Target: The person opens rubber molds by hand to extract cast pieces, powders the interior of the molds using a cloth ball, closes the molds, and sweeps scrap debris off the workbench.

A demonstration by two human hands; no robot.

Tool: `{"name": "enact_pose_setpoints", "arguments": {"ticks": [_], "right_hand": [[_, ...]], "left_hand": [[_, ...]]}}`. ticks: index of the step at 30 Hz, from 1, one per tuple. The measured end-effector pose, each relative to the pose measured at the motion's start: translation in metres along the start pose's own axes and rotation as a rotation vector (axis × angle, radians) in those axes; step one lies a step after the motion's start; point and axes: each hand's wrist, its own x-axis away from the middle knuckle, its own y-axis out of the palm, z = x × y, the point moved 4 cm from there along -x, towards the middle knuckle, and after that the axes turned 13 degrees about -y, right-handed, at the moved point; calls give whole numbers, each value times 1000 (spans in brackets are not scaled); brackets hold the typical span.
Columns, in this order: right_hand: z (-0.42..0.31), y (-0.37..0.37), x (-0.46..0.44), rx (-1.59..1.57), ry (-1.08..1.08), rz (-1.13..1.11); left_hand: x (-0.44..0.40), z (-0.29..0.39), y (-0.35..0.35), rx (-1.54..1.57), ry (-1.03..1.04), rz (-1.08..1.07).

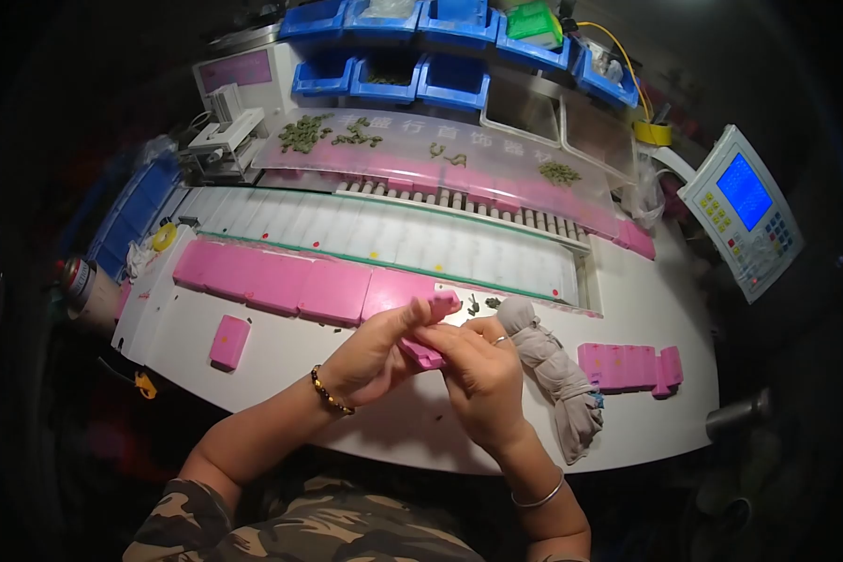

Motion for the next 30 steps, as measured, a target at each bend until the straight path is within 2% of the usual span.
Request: {"name": "enact_pose_setpoints", "arguments": {"ticks": [2,5,6,11,14,17,20,23,26,27,29,30], "right_hand": [[-12,7,-3,130,-67,21],[-23,19,5,262,-117,-81],[-27,21,9,276,-149,-106],[-21,9,28,417,-278,-245],[16,-23,38,482,-19,-219],[40,-46,44,584,168,-376],[73,-43,71,226,338,-408],[61,-48,52,325,292,-482],[23,-64,13,465,102,-188],[8,-71,-2,467,44,-13],[-19,-74,-17,605,-57,146],[-26,-61,-22,565,-132,27]], "left_hand": [[-4,4,-4,142,45,174],[-11,0,-22,244,-4,84],[-14,-4,-24,247,12,159],[-11,2,-39,131,3,261],[-1,10,-43,45,-8,318],[2,13,-44,-46,45,359],[1,9,-39,-84,55,362],[2,5,-36,-132,68,368],[0,2,-38,-144,91,390],[-1,0,-39,-147,94,400],[-3,-1,-36,-146,112,391],[-4,0,-34,-147,125,386]]}}
